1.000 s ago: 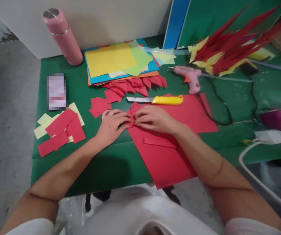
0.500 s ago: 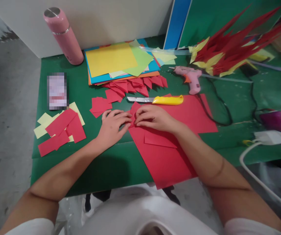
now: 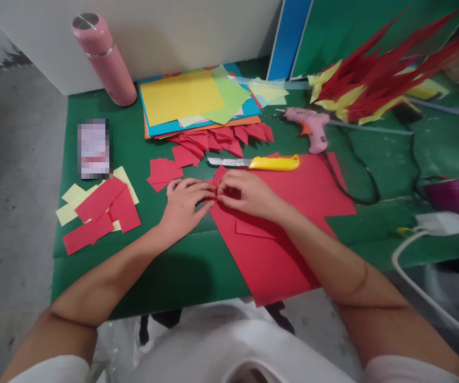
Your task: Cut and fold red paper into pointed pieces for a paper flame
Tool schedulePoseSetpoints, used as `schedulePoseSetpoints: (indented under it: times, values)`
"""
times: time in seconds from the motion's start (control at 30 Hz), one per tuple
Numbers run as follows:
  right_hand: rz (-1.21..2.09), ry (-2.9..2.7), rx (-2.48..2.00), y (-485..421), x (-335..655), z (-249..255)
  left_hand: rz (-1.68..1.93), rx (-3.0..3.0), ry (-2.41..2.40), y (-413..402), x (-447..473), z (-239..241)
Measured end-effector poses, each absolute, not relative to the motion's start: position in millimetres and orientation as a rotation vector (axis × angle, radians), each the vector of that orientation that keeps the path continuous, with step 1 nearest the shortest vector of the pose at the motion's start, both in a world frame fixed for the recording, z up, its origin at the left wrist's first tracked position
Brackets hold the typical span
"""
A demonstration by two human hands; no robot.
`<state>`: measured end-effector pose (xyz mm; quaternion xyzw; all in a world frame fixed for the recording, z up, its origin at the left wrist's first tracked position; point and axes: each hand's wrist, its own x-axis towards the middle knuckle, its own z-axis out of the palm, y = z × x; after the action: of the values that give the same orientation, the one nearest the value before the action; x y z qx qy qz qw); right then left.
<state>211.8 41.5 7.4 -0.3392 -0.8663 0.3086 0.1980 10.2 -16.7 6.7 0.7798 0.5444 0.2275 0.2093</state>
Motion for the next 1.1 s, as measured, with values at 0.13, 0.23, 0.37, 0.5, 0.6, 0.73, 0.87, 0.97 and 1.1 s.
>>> schedulePoseSetpoints:
  times: [0.13,0.23,0.37,0.5,0.6,0.73,0.87,0.97,1.1]
  values:
    - [0.863,-2.413,-0.966,41.5,210.5,7.5,0.621,2.169,1.516,-17.1,10.4,7.3]
    - [0.893,-2.407,-0.953,41.7,210.6,7.1,0.605,2.173,1.499,-17.0,9.8,8.2]
    - [0.935,-2.388,-0.952,42.3,212.1,7.3,0.592,2.185,1.487,-17.4,8.8,9.4]
    - [1.018,-2.39,-0.921,44.4,214.8,8.8,0.595,2.201,1.489,-18.5,8.6,9.6]
    - [1.053,-2.378,-0.904,45.9,216.0,9.3,0.606,2.203,1.482,-19.0,8.8,9.1]
    - [1.042,-2.373,-0.918,45.1,215.0,9.2,0.609,2.198,1.492,-19.1,9.1,8.6]
    - [0.987,-2.382,-0.943,43.1,212.8,8.7,0.602,2.205,1.495,-18.9,9.2,8.9]
    - [0.962,-2.387,-0.95,42.6,211.6,7.3,0.604,2.211,1.493,-18.3,9.1,9.4]
    - [0.956,-2.378,-0.958,42.8,210.8,5.6,0.589,2.202,1.484,-17.6,8.7,10.1]
